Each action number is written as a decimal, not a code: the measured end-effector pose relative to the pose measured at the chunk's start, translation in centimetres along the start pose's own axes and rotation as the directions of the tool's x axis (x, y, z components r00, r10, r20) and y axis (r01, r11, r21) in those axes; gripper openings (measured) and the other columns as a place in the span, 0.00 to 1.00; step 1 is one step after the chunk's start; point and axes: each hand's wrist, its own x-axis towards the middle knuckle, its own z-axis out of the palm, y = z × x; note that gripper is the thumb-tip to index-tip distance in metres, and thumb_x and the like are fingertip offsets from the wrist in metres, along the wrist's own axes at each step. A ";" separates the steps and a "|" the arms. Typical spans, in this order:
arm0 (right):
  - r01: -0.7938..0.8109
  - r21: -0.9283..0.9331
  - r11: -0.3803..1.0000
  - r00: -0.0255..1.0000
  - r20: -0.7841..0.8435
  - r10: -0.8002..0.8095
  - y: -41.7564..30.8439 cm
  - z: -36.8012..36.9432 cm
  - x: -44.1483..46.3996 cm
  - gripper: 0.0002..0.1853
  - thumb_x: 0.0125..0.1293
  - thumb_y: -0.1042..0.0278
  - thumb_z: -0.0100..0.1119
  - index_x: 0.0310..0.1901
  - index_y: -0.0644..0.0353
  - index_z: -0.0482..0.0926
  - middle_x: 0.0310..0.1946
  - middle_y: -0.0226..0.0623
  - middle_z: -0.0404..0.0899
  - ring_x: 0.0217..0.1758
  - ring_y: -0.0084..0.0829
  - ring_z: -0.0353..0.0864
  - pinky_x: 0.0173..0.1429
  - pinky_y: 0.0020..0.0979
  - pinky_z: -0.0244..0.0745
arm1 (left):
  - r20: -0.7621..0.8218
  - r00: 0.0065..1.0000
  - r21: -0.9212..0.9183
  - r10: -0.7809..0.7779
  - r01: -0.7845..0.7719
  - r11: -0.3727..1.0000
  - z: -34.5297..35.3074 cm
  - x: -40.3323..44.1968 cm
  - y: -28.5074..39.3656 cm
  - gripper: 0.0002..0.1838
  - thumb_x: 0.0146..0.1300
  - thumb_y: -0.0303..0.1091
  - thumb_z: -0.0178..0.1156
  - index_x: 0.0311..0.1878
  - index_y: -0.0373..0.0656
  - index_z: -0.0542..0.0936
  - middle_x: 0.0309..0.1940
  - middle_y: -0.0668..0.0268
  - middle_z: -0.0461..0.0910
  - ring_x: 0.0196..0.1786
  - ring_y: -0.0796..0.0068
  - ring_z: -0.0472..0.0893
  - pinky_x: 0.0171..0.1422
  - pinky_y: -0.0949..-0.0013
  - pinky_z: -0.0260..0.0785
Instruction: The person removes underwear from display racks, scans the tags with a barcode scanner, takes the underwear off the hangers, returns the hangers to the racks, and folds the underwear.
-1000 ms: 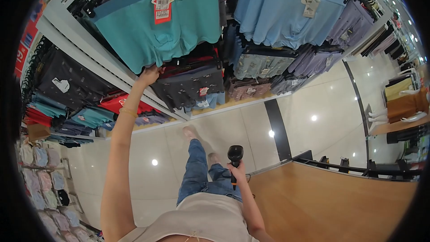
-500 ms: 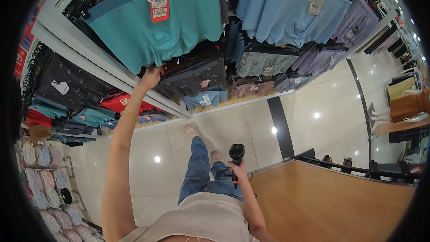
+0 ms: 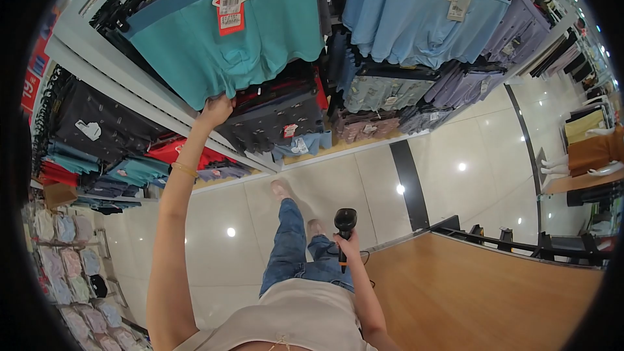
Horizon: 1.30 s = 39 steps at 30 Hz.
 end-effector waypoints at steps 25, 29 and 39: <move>-0.016 -0.025 1.000 1.000 -0.007 0.016 0.6 0.0 0.6 0.20 0.48 0.73 0.64 0.43 0.60 0.67 0.27 0.31 0.74 0.25 0.21 0.72 0.28 0.24 0.69 | -0.284 0.951 -0.203 0.125 -0.187 0.961 4.6 0.5 -3.6 0.10 0.53 0.25 0.49 0.41 0.42 0.71 0.38 0.47 0.73 0.45 0.41 0.70 0.47 0.46 0.63; -0.022 -0.031 0.999 1.000 -0.008 0.022 0.2 0.2 0.3 0.20 0.48 0.73 0.63 0.43 0.60 0.67 0.27 0.31 0.74 0.25 0.21 0.72 0.28 0.24 0.69 | -0.320 0.940 -0.221 0.117 -0.195 0.956 4.8 0.4 -3.5 0.10 0.53 0.25 0.49 0.40 0.42 0.72 0.38 0.48 0.73 0.44 0.40 0.70 0.46 0.46 0.64; -0.023 -0.009 1.000 1.000 0.007 0.024 0.2 0.4 0.4 0.20 0.49 0.74 0.63 0.43 0.60 0.67 0.27 0.32 0.73 0.25 0.21 0.72 0.28 0.24 0.69 | -0.399 0.873 0.022 0.280 -0.296 0.955 5.1 0.8 -3.6 0.08 0.53 0.25 0.51 0.37 0.40 0.75 0.34 0.54 0.75 0.39 0.49 0.75 0.44 0.54 0.68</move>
